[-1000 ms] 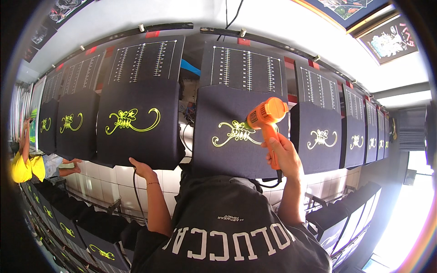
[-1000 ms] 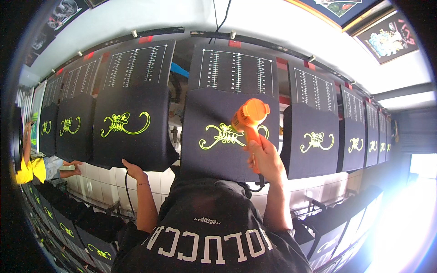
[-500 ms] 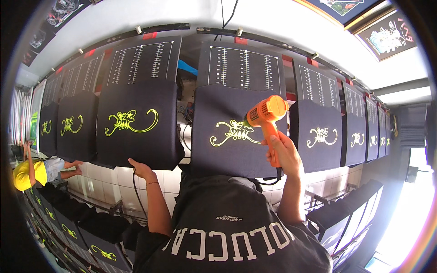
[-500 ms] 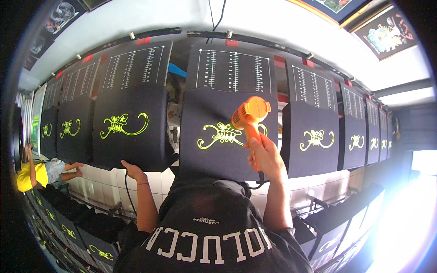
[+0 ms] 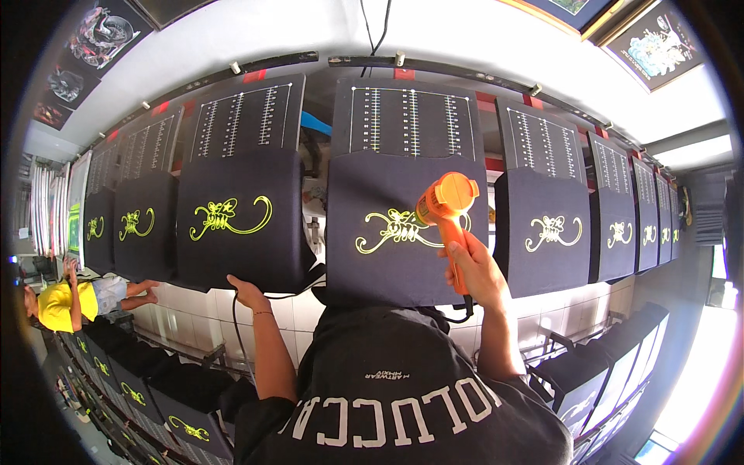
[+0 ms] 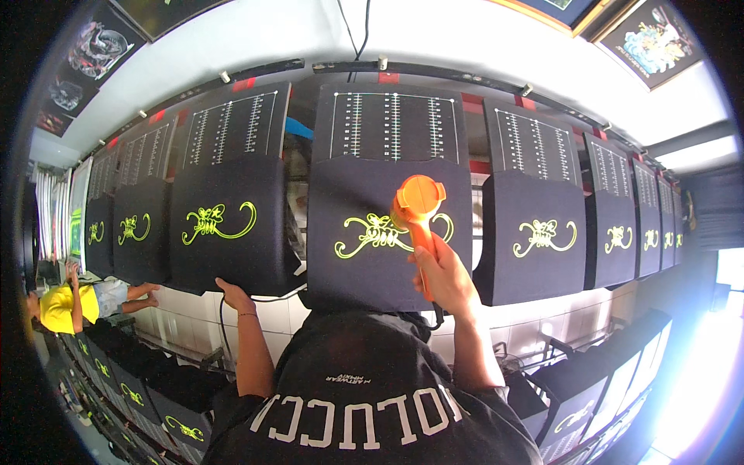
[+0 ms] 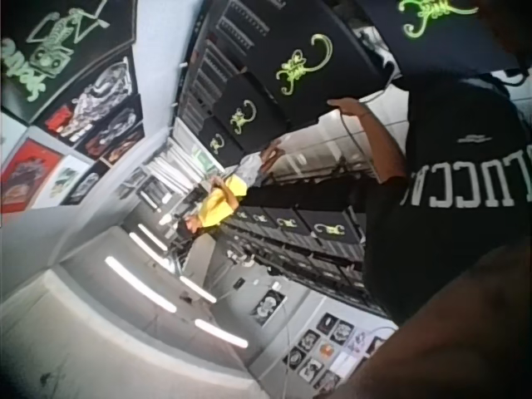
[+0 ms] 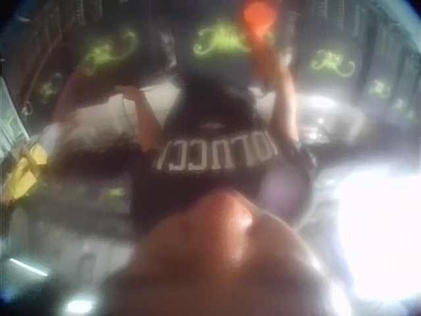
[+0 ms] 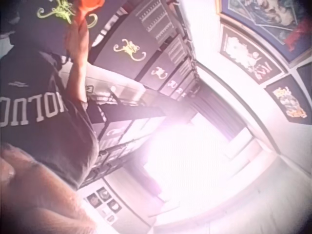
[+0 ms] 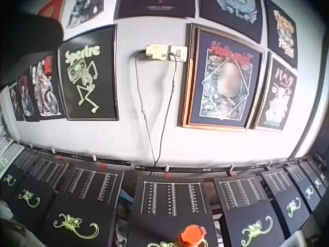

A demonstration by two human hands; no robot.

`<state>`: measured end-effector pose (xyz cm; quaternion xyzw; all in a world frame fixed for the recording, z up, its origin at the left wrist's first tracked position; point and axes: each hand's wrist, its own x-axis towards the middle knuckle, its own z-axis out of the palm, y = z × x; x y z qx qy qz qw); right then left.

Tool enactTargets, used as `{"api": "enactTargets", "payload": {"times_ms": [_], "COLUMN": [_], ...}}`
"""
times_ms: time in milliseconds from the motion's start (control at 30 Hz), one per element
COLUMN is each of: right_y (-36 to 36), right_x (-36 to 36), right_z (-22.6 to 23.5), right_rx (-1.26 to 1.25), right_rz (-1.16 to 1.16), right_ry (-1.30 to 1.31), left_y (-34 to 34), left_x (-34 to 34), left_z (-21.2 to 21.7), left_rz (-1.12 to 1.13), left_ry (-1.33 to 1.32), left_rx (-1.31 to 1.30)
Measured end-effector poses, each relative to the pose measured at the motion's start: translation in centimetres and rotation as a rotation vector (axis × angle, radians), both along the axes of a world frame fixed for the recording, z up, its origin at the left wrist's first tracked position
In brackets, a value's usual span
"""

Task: The person uses a heat gun to dry the yellow ink on several black t-shirts mounted on printing boards in a workshop.

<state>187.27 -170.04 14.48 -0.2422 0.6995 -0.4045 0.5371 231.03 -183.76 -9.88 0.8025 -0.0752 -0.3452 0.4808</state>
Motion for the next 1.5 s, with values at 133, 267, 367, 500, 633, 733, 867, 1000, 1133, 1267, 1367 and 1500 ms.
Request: {"api": "enactTargets", "payload": {"times_ms": [133,267,367,500,633,733,867,1000,1133,1267,1367,1500], "right_y": [1.2,1.8,1.7,0.7,-1.1,-2.6,-3.8,-4.6,-4.5,-4.7,-4.8,-4.6], "right_x": [-0.1,1.4,3.1,5.8,8.3,9.3,9.5,9.7,9.8,9.5,9.3,9.1], "right_z": [-0.4,-0.7,-0.2,-0.6,-0.6,-0.6,-0.8,-0.8,-0.5,-0.4,-0.3,-0.2], "right_rx": [0.016,0.011,0.042,0.005,0.016,0.014,-0.001,-0.015,-0.028,-0.006,0.007,0.030], "right_rz": [-0.012,-0.149,-0.185,-0.211,-0.172,-0.151,-0.089,0.003,0.041,0.082,0.083,0.019], "right_ry": [-0.033,0.038,0.047,-0.001,0.034,0.046,0.017,-0.005,-0.008,0.029,0.037,0.056], "left_y": [0.1,-0.4,-1.9,-3.5,-4.0,-4.0,-4.1,-4.1,-4.2,-4.0,-4.0,-4.0], "left_x": [1.6,3.1,4.9,8.7,9.7,10.0,10.2,10.1,9.7,10.1,9.8,9.9], "left_z": [-1.1,-1.2,-0.4,-0.4,-1.5,-1.8,-2.1,-1.9,-1.6,-2.2,-2.1,-1.9], "left_rz": [-0.037,-0.078,-0.053,-0.055,-0.024,0.008,0.022,0.013,0.025,0.036,0.015,0.027], "left_ry": [0.018,0.146,0.150,0.103,-0.006,-0.038,-0.052,-0.083,-0.065,-0.052,-0.092,-0.084], "left_rx": [-0.036,-0.185,-0.200,-0.128,-0.046,-0.039,-0.037,-0.032,-0.058,-0.114,-0.095,-0.054]}}
